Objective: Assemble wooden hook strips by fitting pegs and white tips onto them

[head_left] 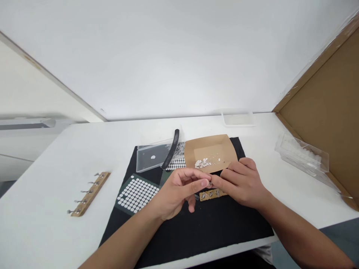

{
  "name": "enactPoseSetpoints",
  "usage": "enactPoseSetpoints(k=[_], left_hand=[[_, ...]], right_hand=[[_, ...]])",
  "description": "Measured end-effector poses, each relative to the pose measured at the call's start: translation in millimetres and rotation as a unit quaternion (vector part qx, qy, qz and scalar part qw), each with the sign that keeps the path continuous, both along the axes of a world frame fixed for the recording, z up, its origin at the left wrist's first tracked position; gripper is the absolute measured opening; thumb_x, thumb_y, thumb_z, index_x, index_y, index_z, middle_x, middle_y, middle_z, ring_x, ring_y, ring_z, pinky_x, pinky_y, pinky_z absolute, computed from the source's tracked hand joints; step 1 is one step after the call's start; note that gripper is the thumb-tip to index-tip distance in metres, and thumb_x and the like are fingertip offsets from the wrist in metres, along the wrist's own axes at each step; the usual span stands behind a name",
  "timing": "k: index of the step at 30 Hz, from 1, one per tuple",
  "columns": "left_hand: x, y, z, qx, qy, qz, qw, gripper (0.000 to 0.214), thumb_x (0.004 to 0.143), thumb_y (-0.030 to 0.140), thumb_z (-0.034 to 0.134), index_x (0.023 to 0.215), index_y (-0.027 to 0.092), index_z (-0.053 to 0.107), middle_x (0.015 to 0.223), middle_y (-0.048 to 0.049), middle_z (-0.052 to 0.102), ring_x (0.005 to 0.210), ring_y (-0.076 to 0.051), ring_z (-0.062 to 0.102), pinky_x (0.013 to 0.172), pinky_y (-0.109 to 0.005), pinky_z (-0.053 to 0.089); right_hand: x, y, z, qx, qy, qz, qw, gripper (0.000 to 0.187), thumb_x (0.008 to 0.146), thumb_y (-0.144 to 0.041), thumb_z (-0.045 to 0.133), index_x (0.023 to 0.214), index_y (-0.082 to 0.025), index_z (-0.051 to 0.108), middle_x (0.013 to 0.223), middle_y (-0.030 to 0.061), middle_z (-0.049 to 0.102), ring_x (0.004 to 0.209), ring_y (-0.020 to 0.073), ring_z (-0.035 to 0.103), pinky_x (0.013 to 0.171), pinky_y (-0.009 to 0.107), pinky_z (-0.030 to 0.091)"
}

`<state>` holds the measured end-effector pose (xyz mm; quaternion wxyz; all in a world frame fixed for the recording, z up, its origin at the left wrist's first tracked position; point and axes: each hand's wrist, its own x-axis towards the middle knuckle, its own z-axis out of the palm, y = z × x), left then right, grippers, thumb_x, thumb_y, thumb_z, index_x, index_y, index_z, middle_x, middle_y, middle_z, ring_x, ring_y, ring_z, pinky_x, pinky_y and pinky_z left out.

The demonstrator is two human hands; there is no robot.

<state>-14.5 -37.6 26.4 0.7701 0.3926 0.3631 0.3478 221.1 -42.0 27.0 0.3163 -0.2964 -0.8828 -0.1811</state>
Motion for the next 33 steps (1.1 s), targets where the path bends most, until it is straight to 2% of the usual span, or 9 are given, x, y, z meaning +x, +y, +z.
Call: enactPoseSetpoints(k=[10,14,17,20,23,26,33], left_hand=[[0.7,-1.1,-1.3,0.065,0.004,-0.006,0.998,0.028,0.084,0.035,0.091,0.099,0.013,0.081,0.099,-0.0096,0.078,0.064,-0.011,0.068,0.036,-0.013,0.055],[-1.7,0.1,0.2,0.148,0.044,-0.013,0.988,0.026,0.084,0.031,0.090,0.099,0.013,0.078,0.101,-0.0093,0.075,0.070,-0.015,0.072,0.037,-0.016,0.058],[-5.9,1.6,4.5,0.279,0.107,-0.013,0.954,0.016,0.090,0.024,0.083,0.102,0.014,0.077,0.106,-0.0101,0.073,0.067,-0.012,0.071,0.040,-0.016,0.059],[-10.4,3.0,9.8,0.418,0.138,-0.015,0.898,0.015,0.092,0.014,0.077,0.107,0.018,0.078,0.104,-0.0091,0.073,0.071,-0.012,0.072,0.042,-0.013,0.055],[-12.4,4.0,12.6,0.510,0.139,-0.006,0.849,0.018,0.092,0.008,0.077,0.106,0.019,0.079,0.100,-0.0086,0.073,0.081,-0.015,0.074,0.043,-0.012,0.051],[-12.2,4.6,13.7,0.537,0.136,-0.008,0.833,0.018,0.093,0.006,0.075,0.105,0.019,0.078,0.098,-0.0085,0.073,0.080,-0.015,0.073,0.044,-0.013,0.051],[-13.7,5.2,17.7,0.533,0.145,-0.032,0.833,0.011,0.097,0.008,0.072,0.102,0.017,0.076,0.095,-0.0069,0.071,0.074,-0.012,0.069,0.047,-0.015,0.053]], right_hand=[[1.2,1.6,-1.4,-0.001,0.016,-0.003,1.000,0.010,0.105,-0.022,0.069,0.113,-0.025,0.072,0.065,-0.0050,0.054,0.072,0.0159,0.042,0.074,0.036,0.026],[0.4,2.6,-0.1,-0.010,0.013,0.007,1.000,0.010,0.108,-0.021,0.063,0.110,-0.024,0.072,0.066,-0.0043,0.056,0.073,0.0163,0.042,0.073,0.036,0.025],[0.0,4.3,-0.2,-0.033,0.015,0.033,0.999,0.014,0.110,-0.020,0.058,0.105,-0.022,0.071,0.067,-0.0040,0.059,0.072,0.0163,0.042,0.074,0.036,0.026],[-1.4,5.8,-1.9,-0.075,0.042,0.072,0.994,0.018,0.113,-0.023,0.055,0.102,-0.021,0.070,0.068,-0.0041,0.062,0.072,0.0156,0.044,0.075,0.036,0.026],[-3.9,6.1,-4.4,-0.110,0.078,0.105,0.985,0.024,0.114,-0.030,0.055,0.098,-0.020,0.069,0.068,-0.0039,0.063,0.071,0.0151,0.044,0.074,0.035,0.027],[-6.0,6.0,-6.8,-0.148,0.107,0.131,0.974,0.030,0.115,-0.034,0.051,0.095,-0.019,0.068,0.070,-0.0031,0.064,0.070,0.0148,0.044,0.074,0.035,0.028],[-7.1,6.4,-10.6,-0.210,0.137,0.165,0.954,0.029,0.113,-0.039,0.055,0.095,-0.020,0.068,0.070,-0.0028,0.064,0.069,0.0153,0.045,0.074,0.035,0.029]])
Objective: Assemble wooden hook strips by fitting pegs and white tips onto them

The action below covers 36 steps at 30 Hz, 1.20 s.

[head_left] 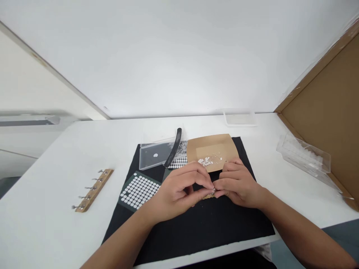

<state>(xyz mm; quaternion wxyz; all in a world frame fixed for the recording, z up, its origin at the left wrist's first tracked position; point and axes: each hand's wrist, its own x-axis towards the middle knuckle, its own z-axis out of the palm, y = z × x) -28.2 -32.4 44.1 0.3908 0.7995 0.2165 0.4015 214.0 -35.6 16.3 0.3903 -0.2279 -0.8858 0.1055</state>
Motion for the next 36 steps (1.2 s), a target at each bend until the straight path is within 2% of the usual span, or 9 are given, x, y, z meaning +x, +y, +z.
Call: enactPoseSetpoints(k=[13,19,27,31,36], left_hand=[[-3.9,-1.6,2.0,0.073,0.051,-0.002,0.996,0.012,0.098,0.006,0.067,0.100,0.018,0.069,0.096,-0.0072,0.071,0.087,-0.015,0.066,0.067,-0.023,0.058],[-6.3,-4.1,8.6,0.047,0.079,-0.035,0.995,0.021,0.088,0.001,0.064,0.101,0.018,0.067,0.094,-0.0080,0.068,0.087,-0.016,0.062,0.049,-0.014,0.049],[3.1,-5.4,2.0,0.136,0.104,0.021,0.985,0.020,0.085,-0.002,0.058,0.086,0.018,0.060,0.083,-0.0043,0.064,0.078,-0.015,0.056,0.064,-0.025,0.051],[6.7,-5.9,-0.5,0.171,0.096,0.044,0.980,0.022,0.085,-0.003,0.058,0.086,0.019,0.058,0.082,-0.0039,0.064,0.077,-0.016,0.057,0.068,-0.027,0.053],[10.4,-7.3,-4.3,0.185,0.064,0.074,0.978,0.024,0.083,-0.004,0.060,0.086,0.020,0.057,0.082,-0.0028,0.063,0.076,-0.016,0.058,0.070,-0.028,0.054]], right_hand=[[-0.1,0.1,-1.4,-0.035,-0.004,0.019,0.999,0.036,0.114,-0.044,0.052,0.093,-0.021,0.070,0.072,-0.0024,0.067,0.070,0.0149,0.049,0.076,0.035,0.029],[-0.1,-0.5,-3.8,-0.061,-0.031,0.046,0.997,0.035,0.114,-0.043,0.053,0.094,-0.021,0.070,0.075,-0.0026,0.072,0.075,0.0148,0.054,0.080,0.035,0.032],[-3.3,-0.7,-6.9,-0.075,-0.038,0.061,0.995,0.037,0.114,-0.044,0.053,0.093,-0.020,0.072,0.073,-0.0029,0.072,0.073,0.0143,0.051,0.080,0.035,0.032],[-3.3,-1.3,-9.2,-0.102,-0.034,0.060,0.992,0.040,0.114,-0.048,0.052,0.093,-0.021,0.073,0.074,-0.0017,0.071,0.074,0.0149,0.053,0.082,0.035,0.034],[-3.4,-1.4,-9.8,-0.150,0.019,0.071,0.986,0.041,0.114,-0.049,0.052,0.093,-0.021,0.072,0.072,-0.0024,0.066,0.073,0.0145,0.054,0.082,0.034,0.036]])
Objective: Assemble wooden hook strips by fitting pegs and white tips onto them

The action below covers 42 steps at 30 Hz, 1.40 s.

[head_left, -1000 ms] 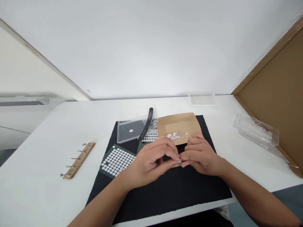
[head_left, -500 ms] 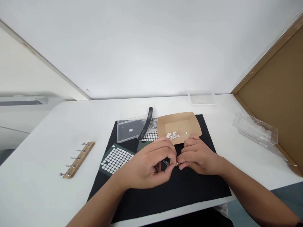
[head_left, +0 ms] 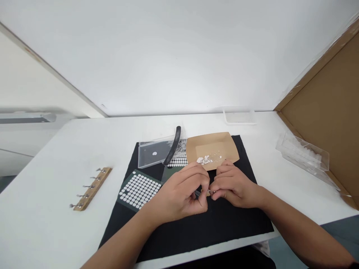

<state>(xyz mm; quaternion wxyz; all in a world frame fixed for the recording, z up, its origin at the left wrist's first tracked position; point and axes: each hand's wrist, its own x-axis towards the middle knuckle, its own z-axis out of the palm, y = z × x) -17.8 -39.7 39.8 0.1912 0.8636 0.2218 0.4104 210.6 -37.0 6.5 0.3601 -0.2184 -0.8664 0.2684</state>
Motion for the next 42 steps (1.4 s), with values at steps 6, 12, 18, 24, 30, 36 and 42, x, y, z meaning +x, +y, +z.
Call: enactPoseSetpoints(k=[6,12,18,24,30,36,42], left_hand=[[5.7,-1.9,-4.9,0.027,-0.060,0.037,0.997,0.026,0.083,-0.004,0.062,0.087,0.020,0.057,0.079,-0.0008,0.063,0.073,-0.014,0.058,0.067,-0.027,0.051],[10.6,-3.4,2.9,0.046,-0.083,0.059,0.994,0.026,0.084,-0.004,0.063,0.085,0.021,0.056,0.075,0.0002,0.063,0.069,-0.013,0.063,0.066,-0.027,0.055],[11.7,-4.3,2.7,0.037,-0.104,0.068,0.992,0.026,0.081,-0.003,0.063,0.081,0.022,0.055,0.073,0.0007,0.064,0.068,-0.014,0.064,0.061,-0.025,0.054],[10.7,-1.2,2.1,0.006,-0.127,0.062,0.990,0.025,0.080,-0.003,0.064,0.079,0.021,0.056,0.073,-0.0009,0.067,0.066,-0.013,0.065,0.058,-0.024,0.054],[3.5,0.9,-1.8,-0.048,-0.151,0.001,0.987,0.030,0.078,0.000,0.069,0.100,0.019,0.067,0.082,-0.0053,0.071,0.073,-0.015,0.068,0.046,-0.016,0.052],[-2.1,0.8,-8.2,-0.069,-0.121,-0.013,0.990,0.027,0.084,0.006,0.078,0.107,0.019,0.073,0.091,-0.0056,0.069,0.068,-0.011,0.065,0.042,-0.011,0.051],[-4.5,4.9,-3.6,-0.065,-0.122,-0.025,0.990,0.020,0.089,0.005,0.075,0.103,0.018,0.075,0.089,-0.0066,0.071,0.072,-0.013,0.068,0.042,-0.012,0.050]], right_hand=[[-3.8,-1.7,4.5,-0.071,0.030,0.015,0.997,0.043,0.116,-0.047,0.046,0.093,-0.020,0.071,0.072,-0.0023,0.068,0.070,0.0138,0.055,0.083,0.034,0.038],[-8.9,-5.2,6.3,-0.126,0.073,0.027,0.989,0.042,0.116,-0.045,0.047,0.092,-0.020,0.071,0.060,-0.0062,0.062,0.065,0.0120,0.057,0.085,0.032,0.042],[-9.6,-7.8,5.3,-0.169,0.071,0.027,0.983,0.043,0.115,-0.048,0.049,0.092,-0.020,0.072,0.058,-0.0063,0.060,0.064,0.0127,0.056,0.090,0.034,0.044],[-9.5,-8.4,3.2,-0.158,0.065,0.009,0.985,0.047,0.115,-0.053,0.045,0.095,-0.020,0.072,0.057,-0.0052,0.059,0.064,0.0142,0.055,0.087,0.034,0.046],[-9.1,-6.8,3.8,-0.151,0.075,0.004,0.986,0.047,0.115,-0.053,0.046,0.093,-0.020,0.072,0.057,-0.0049,0.060,0.066,0.0147,0.056,0.084,0.033,0.043],[-10.2,-5.7,4.3,-0.119,0.056,0.000,0.991,0.050,0.116,-0.051,0.044,0.081,-0.020,0.064,0.058,-0.0044,0.060,0.066,0.0145,0.054,0.080,0.033,0.041],[-9.3,-5.6,3.7,-0.106,0.032,-0.012,0.994,0.054,0.116,-0.056,0.038,0.087,-0.020,0.067,0.059,-0.0037,0.061,0.065,0.0150,0.054,0.079,0.033,0.043]])
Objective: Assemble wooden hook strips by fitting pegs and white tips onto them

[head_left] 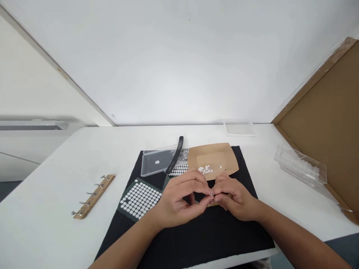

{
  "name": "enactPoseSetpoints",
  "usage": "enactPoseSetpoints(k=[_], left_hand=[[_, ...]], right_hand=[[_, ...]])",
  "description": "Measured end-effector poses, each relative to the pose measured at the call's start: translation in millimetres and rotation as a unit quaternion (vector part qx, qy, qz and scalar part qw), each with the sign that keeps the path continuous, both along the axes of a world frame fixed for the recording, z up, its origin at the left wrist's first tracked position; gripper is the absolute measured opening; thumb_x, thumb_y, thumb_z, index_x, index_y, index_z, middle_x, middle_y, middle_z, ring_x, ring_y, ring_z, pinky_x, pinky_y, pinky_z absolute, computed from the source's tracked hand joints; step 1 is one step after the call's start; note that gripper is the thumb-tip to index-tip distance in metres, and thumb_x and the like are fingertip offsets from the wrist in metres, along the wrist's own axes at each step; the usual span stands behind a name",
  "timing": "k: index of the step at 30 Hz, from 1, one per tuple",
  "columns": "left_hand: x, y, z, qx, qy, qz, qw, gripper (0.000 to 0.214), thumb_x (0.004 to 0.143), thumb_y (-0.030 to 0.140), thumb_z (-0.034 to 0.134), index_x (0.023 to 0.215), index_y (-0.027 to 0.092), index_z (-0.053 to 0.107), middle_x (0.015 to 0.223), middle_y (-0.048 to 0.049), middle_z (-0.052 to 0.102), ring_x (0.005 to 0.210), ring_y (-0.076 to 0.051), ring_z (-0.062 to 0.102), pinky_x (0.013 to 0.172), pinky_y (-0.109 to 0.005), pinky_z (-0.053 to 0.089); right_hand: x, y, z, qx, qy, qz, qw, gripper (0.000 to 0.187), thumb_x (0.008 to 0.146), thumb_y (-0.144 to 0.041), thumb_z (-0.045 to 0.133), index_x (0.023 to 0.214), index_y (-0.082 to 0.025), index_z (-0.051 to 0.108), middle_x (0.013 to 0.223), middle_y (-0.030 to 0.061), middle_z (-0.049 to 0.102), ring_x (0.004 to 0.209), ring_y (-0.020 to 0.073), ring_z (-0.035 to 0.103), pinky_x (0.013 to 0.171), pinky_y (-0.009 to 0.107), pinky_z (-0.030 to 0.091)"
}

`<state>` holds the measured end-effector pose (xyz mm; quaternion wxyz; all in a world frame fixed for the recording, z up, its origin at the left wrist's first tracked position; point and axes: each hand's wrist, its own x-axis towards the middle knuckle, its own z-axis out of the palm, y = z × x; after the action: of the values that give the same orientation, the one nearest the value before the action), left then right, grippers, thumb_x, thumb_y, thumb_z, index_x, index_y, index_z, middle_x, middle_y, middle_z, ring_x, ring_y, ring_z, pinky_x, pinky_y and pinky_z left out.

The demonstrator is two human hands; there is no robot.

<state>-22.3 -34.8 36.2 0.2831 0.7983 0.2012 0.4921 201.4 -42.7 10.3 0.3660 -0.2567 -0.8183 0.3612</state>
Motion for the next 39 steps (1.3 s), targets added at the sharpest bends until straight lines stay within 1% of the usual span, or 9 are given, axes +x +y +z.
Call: enactPoseSetpoints(k=[9,13,15,18,22,26,32,34,39], left_hand=[[-1.4,-0.4,3.6,-0.045,0.013,-0.024,0.999,0.016,0.095,0.005,0.070,0.103,0.018,0.075,0.093,-0.0081,0.072,0.072,-0.012,0.069,0.042,-0.013,0.049],[-2.2,2.5,0.7,0.036,0.011,-0.001,0.999,0.017,0.095,0.005,0.071,0.105,0.018,0.075,0.092,-0.0065,0.073,0.080,-0.016,0.073,0.065,-0.026,0.063],[-3.3,3.7,-2.2,0.082,0.013,0.018,0.996,0.017,0.096,0.006,0.072,0.107,0.019,0.075,0.094,-0.0065,0.074,0.085,-0.017,0.074,0.075,-0.030,0.065],[-4.9,4.0,-6.9,0.123,0.028,0.045,0.991,0.017,0.097,0.008,0.072,0.110,0.019,0.075,0.100,-0.0077,0.075,0.089,-0.017,0.074,0.075,-0.028,0.064],[-5.4,3.2,-12.9,0.163,0.063,0.055,0.983,0.019,0.097,0.005,0.070,0.114,0.014,0.073,0.103,-0.0105,0.076,0.093,-0.019,0.074,0.080,-0.032,0.065],[-3.8,3.0,-17.8,0.186,0.083,0.081,0.976,0.018,0.097,0.006,0.071,0.113,0.014,0.072,0.103,-0.0109,0.078,0.093,-0.020,0.075,0.079,-0.033,0.065],[0.8,5.3,-16.8,0.160,0.049,0.090,0.982,0.020,0.093,0.002,0.074,0.108,0.014,0.071,0.101,-0.0097,0.080,0.093,-0.019,0.076,0.083,-0.033,0.065],[2.2,6.3,-14.4,0.152,0.035,0.114,0.981,0.021,0.092,0.001,0.075,0.107,0.015,0.072,0.099,-0.0082,0.081,0.091,-0.018,0.077,0.083,-0.032,0.065],[4.5,8.5,-14.4,0.128,0.040,0.194,0.972,0.021,0.092,0.001,0.076,0.105,0.017,0.074,0.098,-0.0060,0.081,0.086,-0.015,0.076,0.068,-0.023,0.061]], right_hand=[[1.6,1.5,0.9,-0.022,0.029,0.000,0.999,0.049,0.116,-0.053,0.043,0.091,-0.020,0.070,0.056,-0.0048,0.057,0.067,0.0152,0.055,0.080,0.031,0.043],[2.2,0.3,1.3,-0.034,0.044,0.001,0.998,0.044,0.115,-0.050,0.047,0.095,-0.020,0.071,0.056,-0.0054,0.056,0.067,0.0147,0.055,0.080,0.031,0.043],[2.6,-0.4,1.3,-0.040,0.051,-0.006,0.998,0.038,0.114,-0.046,0.052,0.097,-0.020,0.072,0.061,-0.0047,0.059,0.067,0.0138,0.055,0.079,0.030,0.043],[2.5,-0.2,1.5,-0.046,0.058,-0.018,0.997,0.031,0.111,-0.042,0.058,0.096,-0.019,0.073,0.072,-0.0019,0.062,0.068,0.0129,0.054,0.071,0.028,0.042],[2.2,2.0,0.9,-0.053,0.049,-0.039,0.997,0.024,0.108,-0.037,0.064,0.094,-0.020,0.074,0.079,0.0002,0.061,0.070,0.0136,0.053,0.065,0.027,0.042],[2.6,3.3,-1.9,-0.061,0.037,-0.071,0.995,0.015,0.105,-0.035,0.069,0.102,-0.023,0.077,0.087,0.0022,0.068,0.074,0.0150,0.058,0.067,0.028,0.046],[7.1,5.3,3.6,-0.080,0.045,-0.099,0.991,0.009,0.102,-0.033,0.075,0.102,-0.026,0.082,0.090,0.0021,0.077,0.082,0.0175,0.069,0.078,0.031,0.055],[9.8,6.3,10.7,-0.077,0.036,-0.116,0.990,0.008,0.101,-0.032,0.076,0.103,-0.027,0.082,0.090,0.0016,0.077,0.082,0.0175,0.070,0.076,0.031,0.055],[19.8,2.9,25.4,-0.073,-0.029,-0.139,0.987,0.008,0.102,-0.027,0.073,0.101,-0.027,0.081,0.091,-0.0003,0.079,0.082,0.0159,0.072,0.076,0.030,0.056]])
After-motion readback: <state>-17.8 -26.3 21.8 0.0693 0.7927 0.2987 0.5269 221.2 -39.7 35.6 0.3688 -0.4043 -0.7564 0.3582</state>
